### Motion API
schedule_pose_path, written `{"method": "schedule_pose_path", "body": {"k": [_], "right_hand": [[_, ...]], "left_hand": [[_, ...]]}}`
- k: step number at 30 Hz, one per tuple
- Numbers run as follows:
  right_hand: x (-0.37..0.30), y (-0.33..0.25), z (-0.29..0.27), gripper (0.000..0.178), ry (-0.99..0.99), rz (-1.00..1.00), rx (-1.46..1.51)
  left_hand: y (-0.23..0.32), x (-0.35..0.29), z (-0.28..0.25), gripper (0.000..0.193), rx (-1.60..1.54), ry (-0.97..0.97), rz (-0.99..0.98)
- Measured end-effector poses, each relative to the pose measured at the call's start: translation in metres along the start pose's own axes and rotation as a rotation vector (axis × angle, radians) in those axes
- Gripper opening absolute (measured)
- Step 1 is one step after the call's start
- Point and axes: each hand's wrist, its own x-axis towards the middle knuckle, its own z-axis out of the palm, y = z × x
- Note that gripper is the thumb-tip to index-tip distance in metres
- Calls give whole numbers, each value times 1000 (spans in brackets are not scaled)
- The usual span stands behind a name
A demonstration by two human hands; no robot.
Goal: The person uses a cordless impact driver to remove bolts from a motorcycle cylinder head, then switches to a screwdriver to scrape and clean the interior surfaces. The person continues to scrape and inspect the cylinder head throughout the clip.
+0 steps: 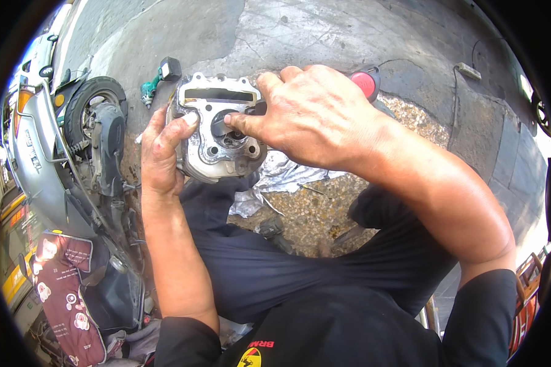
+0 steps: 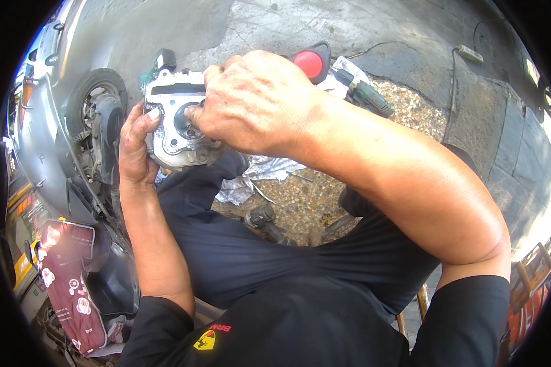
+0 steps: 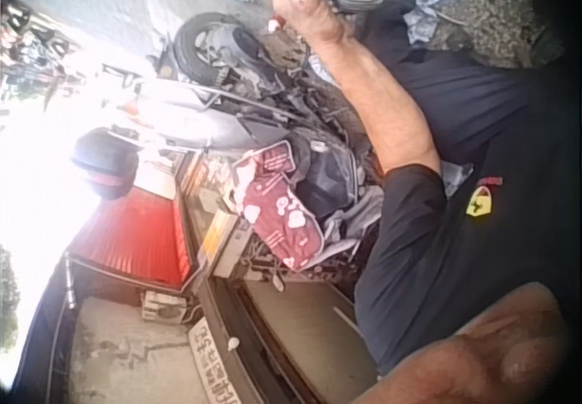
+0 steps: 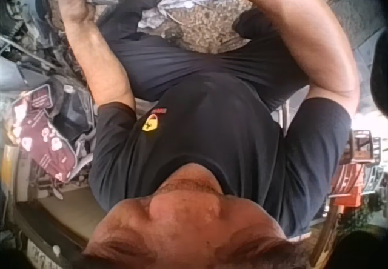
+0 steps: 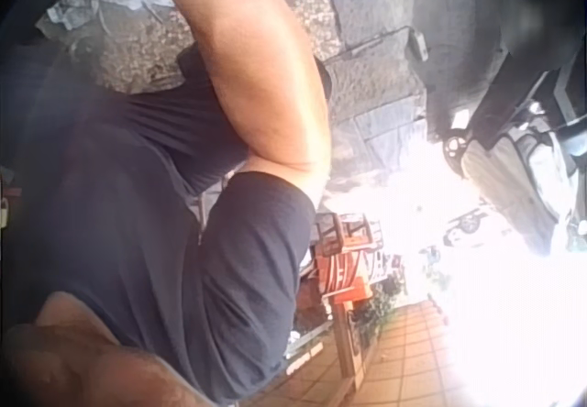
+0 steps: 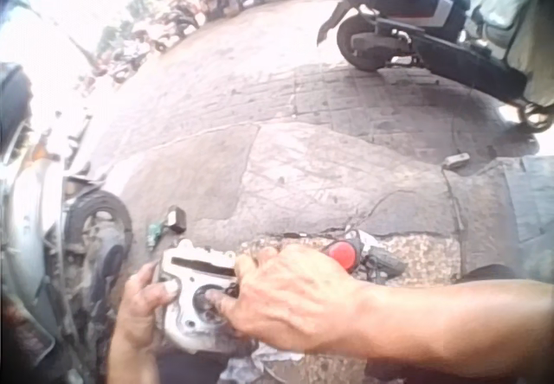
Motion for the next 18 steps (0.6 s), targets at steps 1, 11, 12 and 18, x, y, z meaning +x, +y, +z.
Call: {"method": "schedule_pose_path", "body": {"k": [1, 11, 12, 18], "right_hand": [[0, -1, 2, 33, -4, 15, 94], [4, 14, 3, 34, -648, 566, 1467], [2, 12, 3, 35, -480, 493, 1384], [4, 2, 2, 34, -156, 76, 777]], "left_hand": [[1, -1, 0, 67, -10, 9, 8], [10, -6, 3, 87, 34, -7, 168], [12, -7, 3, 87, 25, -1, 189], [13, -6, 5, 91, 124, 3, 317]]}}
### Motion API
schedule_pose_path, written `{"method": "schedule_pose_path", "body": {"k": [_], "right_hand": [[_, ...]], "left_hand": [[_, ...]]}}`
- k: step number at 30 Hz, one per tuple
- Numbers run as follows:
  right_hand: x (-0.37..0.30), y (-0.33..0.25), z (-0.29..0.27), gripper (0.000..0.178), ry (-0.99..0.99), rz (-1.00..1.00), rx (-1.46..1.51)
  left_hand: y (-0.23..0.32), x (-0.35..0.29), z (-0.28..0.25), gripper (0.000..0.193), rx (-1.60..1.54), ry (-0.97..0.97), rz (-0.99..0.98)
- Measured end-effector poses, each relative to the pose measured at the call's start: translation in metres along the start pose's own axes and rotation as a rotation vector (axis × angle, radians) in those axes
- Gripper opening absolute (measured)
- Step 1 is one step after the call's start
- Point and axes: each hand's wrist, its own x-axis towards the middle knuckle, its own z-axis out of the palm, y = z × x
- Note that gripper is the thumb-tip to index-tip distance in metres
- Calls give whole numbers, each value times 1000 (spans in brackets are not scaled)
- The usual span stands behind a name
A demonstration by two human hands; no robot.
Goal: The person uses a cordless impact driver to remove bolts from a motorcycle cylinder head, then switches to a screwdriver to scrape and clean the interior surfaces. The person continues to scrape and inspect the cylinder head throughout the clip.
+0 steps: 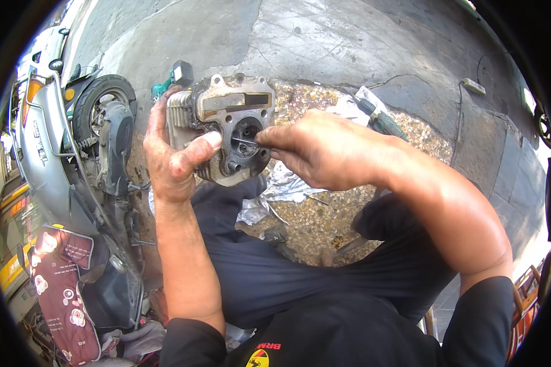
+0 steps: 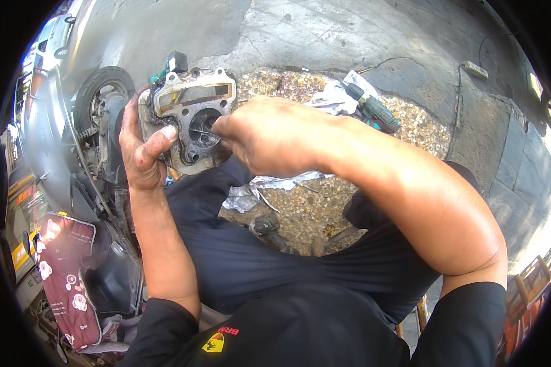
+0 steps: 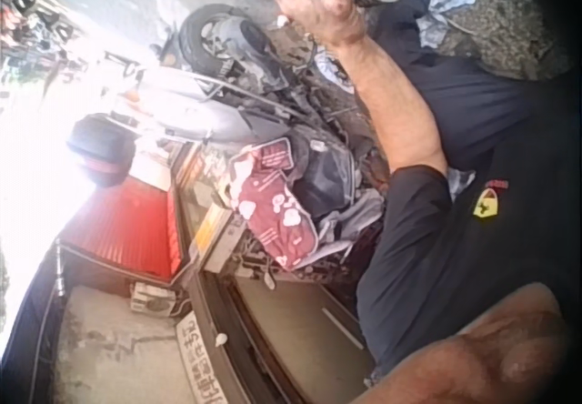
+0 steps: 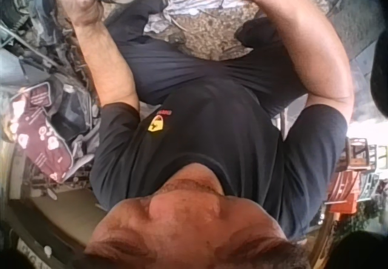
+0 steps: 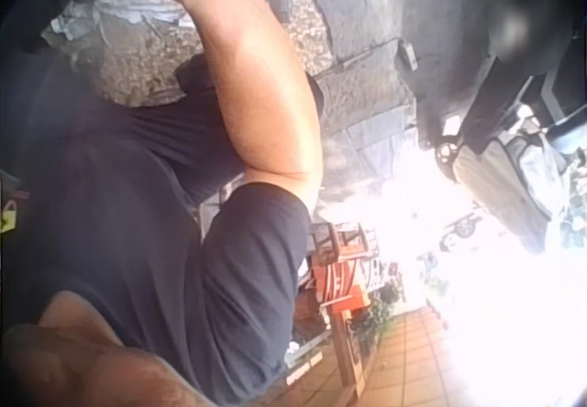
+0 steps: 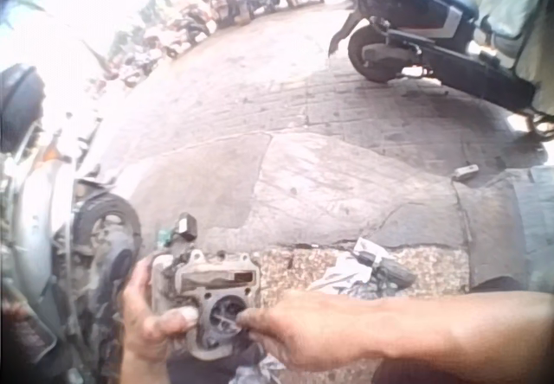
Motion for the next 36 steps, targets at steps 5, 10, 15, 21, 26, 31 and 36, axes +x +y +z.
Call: {"method": "schedule_pose_path", "body": {"k": [5, 10, 15, 21, 26, 31, 36], "right_hand": [[-10, 1, 3, 39, -304, 540, 1380], [-13, 6, 10, 36, -238, 396, 1693], [-7, -3, 0, 38, -256, 436, 1530], [-1, -19, -20, 22, -232, 197, 158], [-5, -19, -7, 15, -4, 19, -511], [-7, -6, 1, 15, 178, -41, -661], [-4, 1, 1, 17, 282, -162, -663]], "left_hand": [[0, -3, 0, 96, -89, -11, 120], [0, -5, 7, 110, -93, 6, 208], [2, -5, 7, 106, -157, 37, 187], [0, -9, 7, 98, -102, 1, 31], [-8, -7, 8, 88, -138, 33, -179], [-13, -7, 3, 77, -256, 40, -292], [-13, -6, 1, 73, -286, -6, -341]]}}
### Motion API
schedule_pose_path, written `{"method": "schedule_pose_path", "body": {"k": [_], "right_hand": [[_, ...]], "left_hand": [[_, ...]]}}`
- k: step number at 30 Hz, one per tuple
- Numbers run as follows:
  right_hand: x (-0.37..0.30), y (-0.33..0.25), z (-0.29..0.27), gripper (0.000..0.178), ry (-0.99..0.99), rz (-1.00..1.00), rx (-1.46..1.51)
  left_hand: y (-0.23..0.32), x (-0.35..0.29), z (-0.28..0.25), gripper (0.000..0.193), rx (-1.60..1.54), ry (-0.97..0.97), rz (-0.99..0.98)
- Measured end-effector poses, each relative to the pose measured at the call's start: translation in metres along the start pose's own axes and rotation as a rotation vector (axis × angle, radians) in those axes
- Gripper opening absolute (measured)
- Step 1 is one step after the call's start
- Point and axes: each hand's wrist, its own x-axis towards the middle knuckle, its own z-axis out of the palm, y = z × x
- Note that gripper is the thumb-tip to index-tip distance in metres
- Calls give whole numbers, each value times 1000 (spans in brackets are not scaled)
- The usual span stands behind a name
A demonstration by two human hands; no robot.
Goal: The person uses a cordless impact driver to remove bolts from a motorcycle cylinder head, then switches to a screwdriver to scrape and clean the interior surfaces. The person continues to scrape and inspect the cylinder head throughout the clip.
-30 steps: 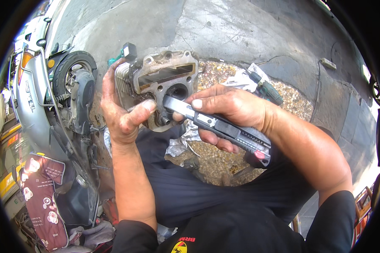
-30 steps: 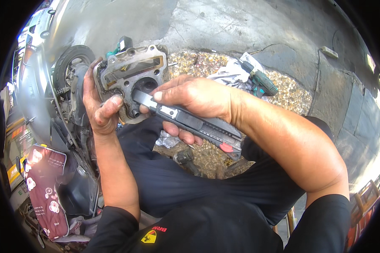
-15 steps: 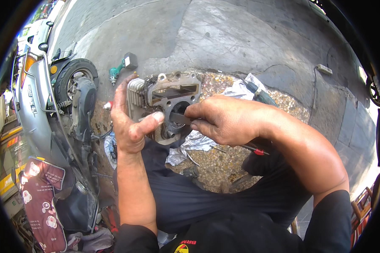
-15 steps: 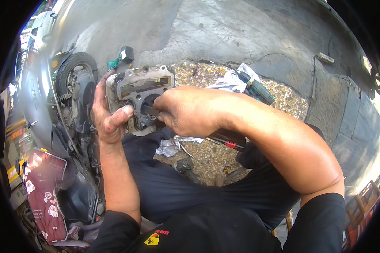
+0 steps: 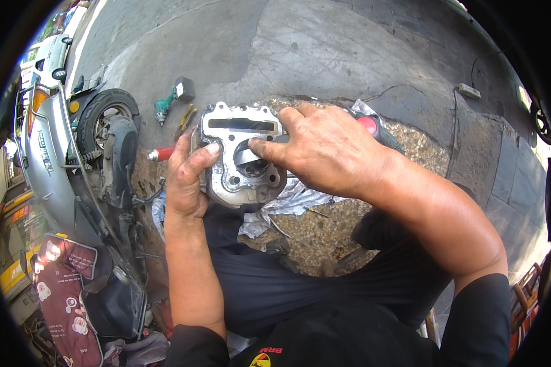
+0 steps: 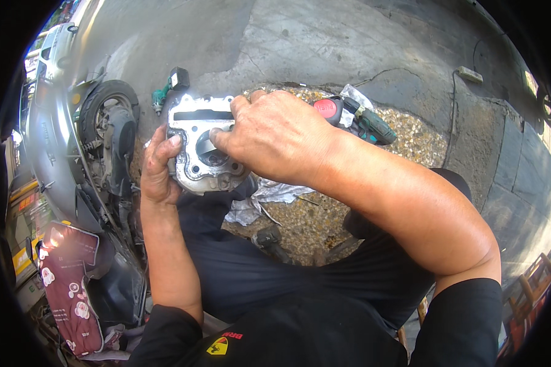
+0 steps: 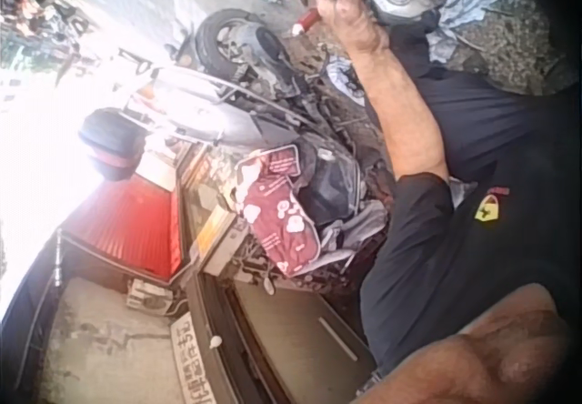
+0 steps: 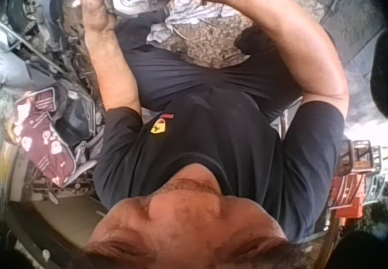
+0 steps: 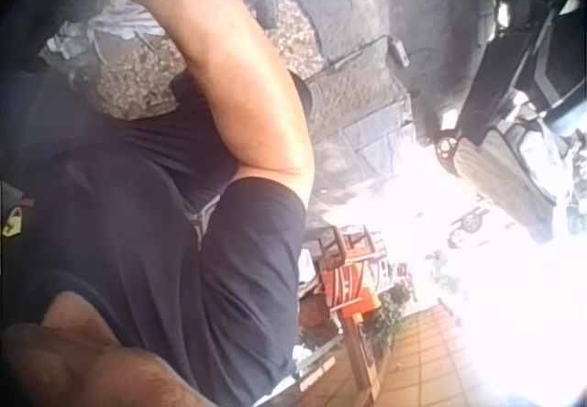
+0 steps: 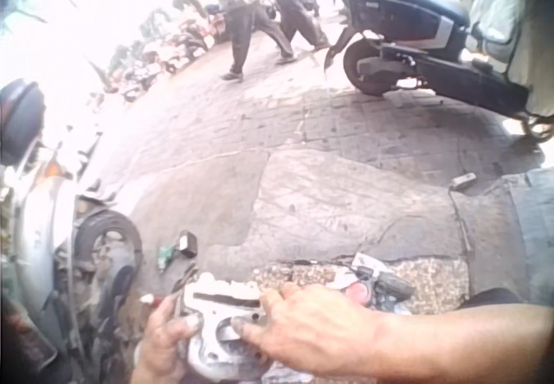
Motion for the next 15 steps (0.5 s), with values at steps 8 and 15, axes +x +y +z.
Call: {"method": "schedule_pose_path", "body": {"k": [8, 15], "right_hand": [[-3, 15, -12, 20, -286, 285, 202], [9, 34, 2, 37, -140, 731, 823]], "left_hand": [[1, 1, 1, 70, 17, 67, 17], [3, 2, 11, 75, -43, -39, 28]]}}
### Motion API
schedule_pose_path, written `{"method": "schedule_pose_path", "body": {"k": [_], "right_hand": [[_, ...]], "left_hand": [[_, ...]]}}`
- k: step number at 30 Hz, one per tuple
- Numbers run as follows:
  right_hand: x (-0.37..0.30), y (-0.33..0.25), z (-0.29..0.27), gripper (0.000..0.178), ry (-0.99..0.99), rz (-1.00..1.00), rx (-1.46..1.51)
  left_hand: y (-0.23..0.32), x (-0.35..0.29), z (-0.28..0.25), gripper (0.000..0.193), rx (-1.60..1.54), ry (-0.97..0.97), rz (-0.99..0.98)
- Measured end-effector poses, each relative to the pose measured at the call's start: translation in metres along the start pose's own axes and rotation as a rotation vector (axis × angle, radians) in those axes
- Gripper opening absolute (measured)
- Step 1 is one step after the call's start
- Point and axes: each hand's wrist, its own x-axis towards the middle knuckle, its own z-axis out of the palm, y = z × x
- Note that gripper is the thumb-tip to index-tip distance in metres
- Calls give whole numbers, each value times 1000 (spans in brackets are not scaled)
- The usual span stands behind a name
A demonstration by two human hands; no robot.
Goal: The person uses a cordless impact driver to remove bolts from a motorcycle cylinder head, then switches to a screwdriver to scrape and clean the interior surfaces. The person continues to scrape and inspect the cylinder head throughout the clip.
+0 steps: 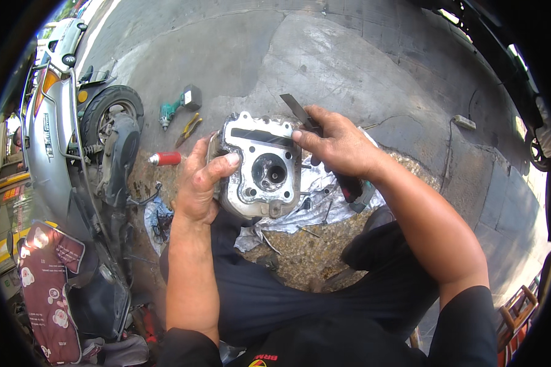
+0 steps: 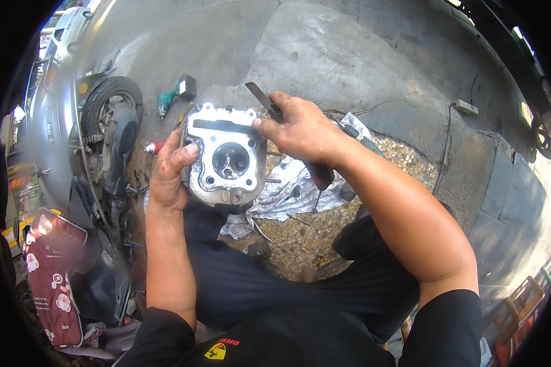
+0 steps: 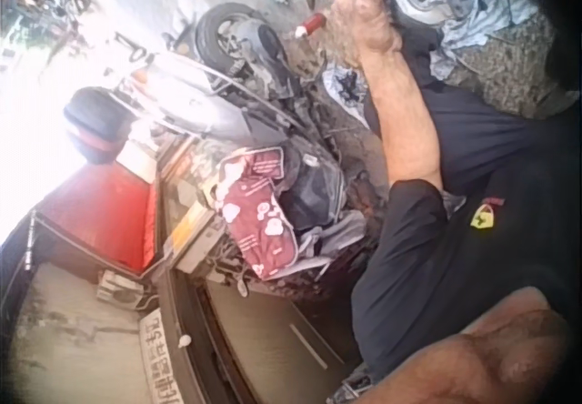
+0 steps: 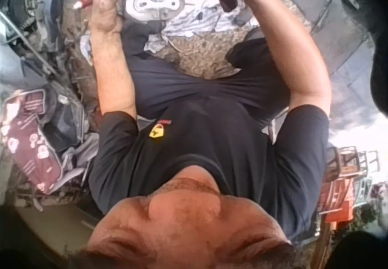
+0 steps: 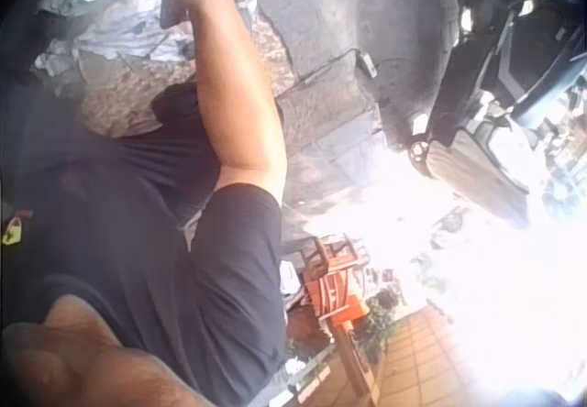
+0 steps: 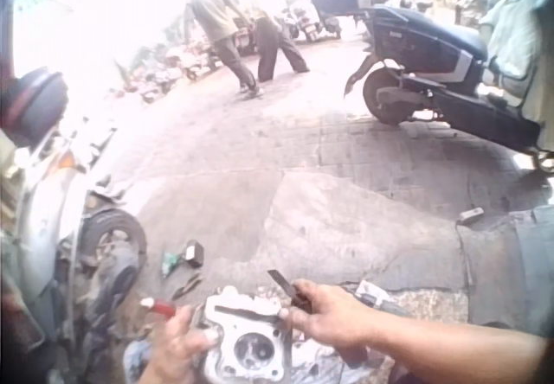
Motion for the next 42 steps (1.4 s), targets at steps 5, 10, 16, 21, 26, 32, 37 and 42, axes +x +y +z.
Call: {"method": "schedule_pose_path", "body": {"k": [5, 10, 16, 21, 26, 32, 37, 42], "right_hand": [[5, 9, 1, 39, -59, 177, 312], [3, 11, 14, 31, -2, 288, 657], [3, -2, 31, 24, 117, 286, 876], [-5, -6, 40, 24, 172, 319, 880], [-4, 0, 32, 33, 70, 270, 697], [-9, -1, 12, 16, 118, -264, -341], [-14, -5, 18, 11, 46, -400, -587], [-9, -6, 19, 13, 10, -479, -632]], "left_hand": [[2, 5, 3, 71, -111, 12, -11], [12, 1, 7, 82, -176, -141, 153], [6, -7, 32, 84, -92, 23, 363], [8, -10, 39, 97, 34, 96, 425], [10, -12, 31, 79, 24, 148, 331], [13, -10, 18, 63, -53, 243, 282], [15, -10, 19, 58, 109, 256, 312], [18, -11, 24, 58, 181, 221, 258]]}}
